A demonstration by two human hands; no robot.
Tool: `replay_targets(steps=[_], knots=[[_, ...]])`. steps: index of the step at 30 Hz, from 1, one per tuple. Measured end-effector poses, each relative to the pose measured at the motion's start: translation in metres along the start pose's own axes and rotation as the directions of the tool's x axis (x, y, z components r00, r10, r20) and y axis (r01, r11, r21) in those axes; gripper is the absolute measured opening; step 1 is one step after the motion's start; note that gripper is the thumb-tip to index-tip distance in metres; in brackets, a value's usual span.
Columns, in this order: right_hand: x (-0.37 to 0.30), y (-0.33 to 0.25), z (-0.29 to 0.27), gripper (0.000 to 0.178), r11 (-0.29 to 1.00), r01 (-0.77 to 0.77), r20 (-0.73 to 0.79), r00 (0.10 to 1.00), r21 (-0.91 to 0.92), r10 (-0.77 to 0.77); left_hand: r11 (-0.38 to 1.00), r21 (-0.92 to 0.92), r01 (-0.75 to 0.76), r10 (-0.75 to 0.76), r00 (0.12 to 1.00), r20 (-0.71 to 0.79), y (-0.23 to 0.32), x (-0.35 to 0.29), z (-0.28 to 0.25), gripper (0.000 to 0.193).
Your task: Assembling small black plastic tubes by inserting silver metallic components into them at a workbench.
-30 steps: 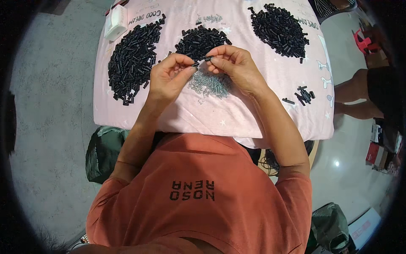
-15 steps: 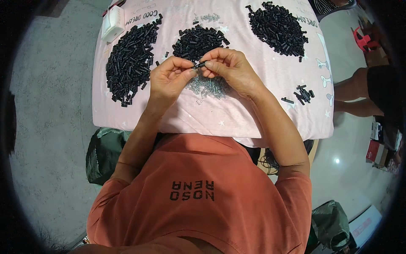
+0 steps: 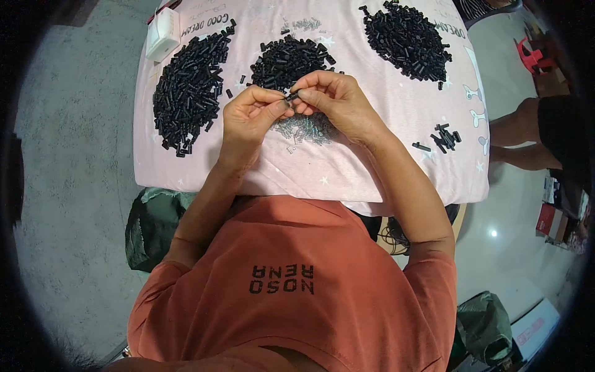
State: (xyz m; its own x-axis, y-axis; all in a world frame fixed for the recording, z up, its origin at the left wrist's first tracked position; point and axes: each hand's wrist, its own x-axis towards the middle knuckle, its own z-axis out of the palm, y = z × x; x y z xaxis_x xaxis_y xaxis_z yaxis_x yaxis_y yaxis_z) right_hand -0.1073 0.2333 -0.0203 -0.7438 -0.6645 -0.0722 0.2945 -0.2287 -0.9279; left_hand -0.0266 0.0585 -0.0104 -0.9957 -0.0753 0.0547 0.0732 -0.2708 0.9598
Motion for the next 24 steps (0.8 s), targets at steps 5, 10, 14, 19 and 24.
replay_targets(steps=[5, 10, 14, 19, 24], knots=[[-0.001, 0.001, 0.001, 0.014, 1.000, 0.011, 0.006, 1.000, -0.003, -0.010, 1.000, -0.014, -0.009, 0.009, 1.000, 0.003, 0.000, 0.000, 0.000, 0.008], [-0.001, 0.000, 0.001, 0.013, 0.999, 0.051, 0.023, 0.998, -0.009, -0.051, 1.000, 0.010, -0.023, 0.023, 1.000, -0.002, 0.000, 0.000, 0.002, 0.007], [-0.002, 0.002, 0.004, 0.013, 0.996, 0.086, 0.034, 0.996, -0.039, -0.085, 0.999, 0.012, -0.036, 0.036, 0.999, -0.011, 0.002, -0.002, 0.005, 0.006], [-0.002, 0.010, 0.002, 0.014, 0.997, 0.055, 0.067, 0.996, 0.046, -0.058, 0.987, 0.098, -0.130, 0.132, 0.991, -0.011, -0.002, -0.004, 0.008, 0.005], [-0.002, 0.006, 0.004, 0.014, 0.993, 0.010, 0.062, 0.998, 0.121, -0.017, 0.953, 0.249, -0.171, 0.170, 0.985, 0.025, -0.002, -0.001, 0.002, 0.009]])
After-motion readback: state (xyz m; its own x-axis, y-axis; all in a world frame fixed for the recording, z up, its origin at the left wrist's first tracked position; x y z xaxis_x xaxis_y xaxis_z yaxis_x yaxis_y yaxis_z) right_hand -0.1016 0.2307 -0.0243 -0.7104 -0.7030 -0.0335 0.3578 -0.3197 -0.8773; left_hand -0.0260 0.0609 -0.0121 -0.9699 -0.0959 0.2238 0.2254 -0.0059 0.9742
